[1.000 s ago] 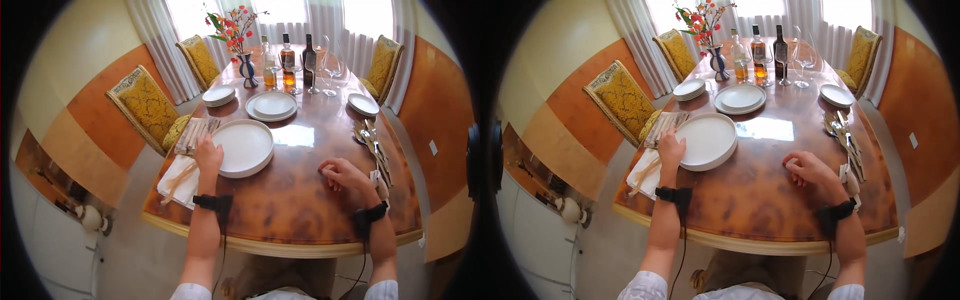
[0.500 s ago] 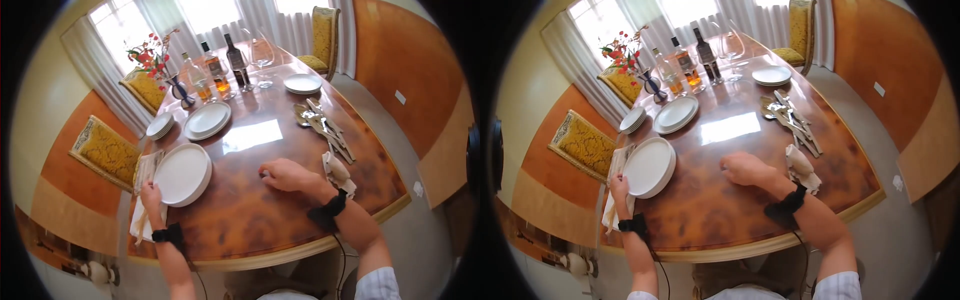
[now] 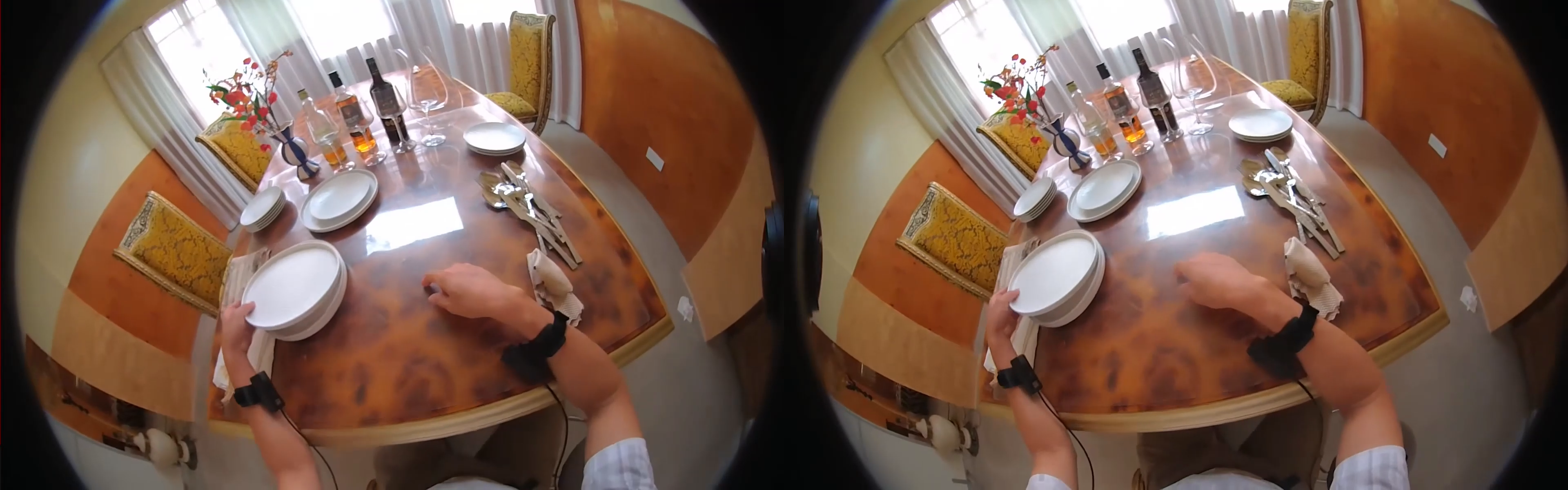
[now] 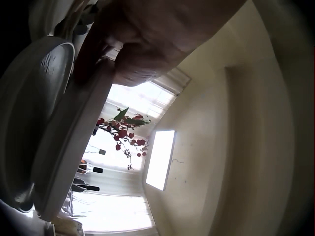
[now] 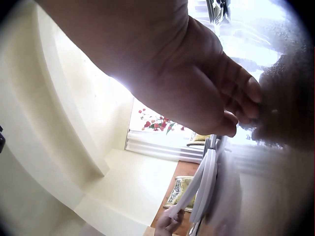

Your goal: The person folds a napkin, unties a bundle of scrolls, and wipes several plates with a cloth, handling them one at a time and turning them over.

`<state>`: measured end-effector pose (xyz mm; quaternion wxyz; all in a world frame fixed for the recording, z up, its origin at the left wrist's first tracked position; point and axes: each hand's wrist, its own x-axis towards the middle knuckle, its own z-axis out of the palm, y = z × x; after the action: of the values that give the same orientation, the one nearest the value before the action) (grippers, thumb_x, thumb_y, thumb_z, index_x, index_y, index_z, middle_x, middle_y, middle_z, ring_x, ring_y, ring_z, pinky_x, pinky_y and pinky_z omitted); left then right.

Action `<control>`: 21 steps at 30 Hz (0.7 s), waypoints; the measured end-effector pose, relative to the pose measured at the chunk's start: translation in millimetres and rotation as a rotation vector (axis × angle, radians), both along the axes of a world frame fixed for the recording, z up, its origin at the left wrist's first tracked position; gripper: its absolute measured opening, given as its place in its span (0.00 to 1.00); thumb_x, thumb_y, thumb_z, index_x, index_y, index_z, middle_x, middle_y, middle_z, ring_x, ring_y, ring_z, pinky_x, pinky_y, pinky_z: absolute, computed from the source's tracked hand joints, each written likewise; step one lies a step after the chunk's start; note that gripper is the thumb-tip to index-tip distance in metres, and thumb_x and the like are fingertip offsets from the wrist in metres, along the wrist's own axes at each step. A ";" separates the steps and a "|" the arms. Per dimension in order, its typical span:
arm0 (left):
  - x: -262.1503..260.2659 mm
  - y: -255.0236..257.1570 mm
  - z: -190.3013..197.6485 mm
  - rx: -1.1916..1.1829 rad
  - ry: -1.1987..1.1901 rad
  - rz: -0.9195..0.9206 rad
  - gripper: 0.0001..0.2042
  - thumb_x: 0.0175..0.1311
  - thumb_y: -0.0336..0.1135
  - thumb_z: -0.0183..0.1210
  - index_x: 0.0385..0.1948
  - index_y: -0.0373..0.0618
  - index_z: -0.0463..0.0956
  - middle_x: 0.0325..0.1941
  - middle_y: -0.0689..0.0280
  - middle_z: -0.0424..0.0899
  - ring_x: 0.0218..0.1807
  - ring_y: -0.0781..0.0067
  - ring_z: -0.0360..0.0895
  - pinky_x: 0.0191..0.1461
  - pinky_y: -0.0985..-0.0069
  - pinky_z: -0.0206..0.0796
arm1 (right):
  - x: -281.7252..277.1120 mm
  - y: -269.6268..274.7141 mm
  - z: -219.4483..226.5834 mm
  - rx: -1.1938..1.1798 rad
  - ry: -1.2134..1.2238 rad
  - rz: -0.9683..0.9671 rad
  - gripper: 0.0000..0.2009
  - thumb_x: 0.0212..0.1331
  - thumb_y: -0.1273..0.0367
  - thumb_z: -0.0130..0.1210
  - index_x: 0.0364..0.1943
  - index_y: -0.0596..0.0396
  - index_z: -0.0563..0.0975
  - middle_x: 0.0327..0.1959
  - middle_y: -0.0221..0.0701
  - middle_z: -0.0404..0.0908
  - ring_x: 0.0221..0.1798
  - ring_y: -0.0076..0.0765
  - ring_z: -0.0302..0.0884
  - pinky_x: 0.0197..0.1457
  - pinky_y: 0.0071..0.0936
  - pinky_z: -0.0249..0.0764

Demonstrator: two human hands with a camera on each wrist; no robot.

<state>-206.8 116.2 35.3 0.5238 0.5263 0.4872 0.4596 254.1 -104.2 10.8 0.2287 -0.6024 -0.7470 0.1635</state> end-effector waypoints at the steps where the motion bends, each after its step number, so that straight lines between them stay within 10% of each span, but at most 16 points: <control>1: -5.2 -1.4 0.6 -0.001 -0.040 -0.049 0.19 0.64 0.25 0.56 0.57 0.28 0.72 0.50 0.55 0.85 0.48 0.60 0.86 0.56 0.65 0.80 | -0.3 -0.9 -1.3 0.029 0.008 0.010 0.16 0.66 0.64 0.56 0.54 0.53 0.80 0.41 0.49 0.87 0.49 0.61 0.83 0.56 0.51 0.77; 6: 5.1 -11.0 15.5 0.037 -0.203 -0.200 0.27 0.64 0.23 0.51 0.68 0.30 0.64 0.59 0.51 0.83 0.62 0.53 0.82 0.66 0.60 0.77 | 9.1 -6.3 4.6 0.094 -0.134 0.003 0.16 0.68 0.63 0.57 0.56 0.53 0.80 0.40 0.46 0.88 0.45 0.58 0.85 0.54 0.48 0.79; 14: 59.0 -8.6 -14.9 0.175 -0.221 -0.368 0.18 0.65 0.28 0.57 0.56 0.35 0.73 0.47 0.58 0.84 0.46 0.67 0.84 0.52 0.71 0.79 | 54.9 -96.8 91.8 0.242 0.124 -0.464 0.17 0.68 0.64 0.63 0.57 0.55 0.80 0.35 0.41 0.85 0.37 0.42 0.85 0.41 0.37 0.79; 21: 142.4 -69.1 -15.4 -0.105 -0.303 -0.661 0.22 0.71 0.27 0.51 0.66 0.34 0.67 0.58 0.56 0.82 0.55 0.66 0.84 0.61 0.68 0.77 | 49.6 -170.3 13.6 0.428 -0.303 -0.377 0.10 0.63 0.76 0.60 0.48 0.61 0.80 0.44 0.44 0.84 0.39 0.43 0.85 0.42 0.33 0.79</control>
<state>-64.4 47.1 19.9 0.7366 0.5537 0.2305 0.3127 303.7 -274.6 24.4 0.2628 -0.6858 -0.6653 -0.1341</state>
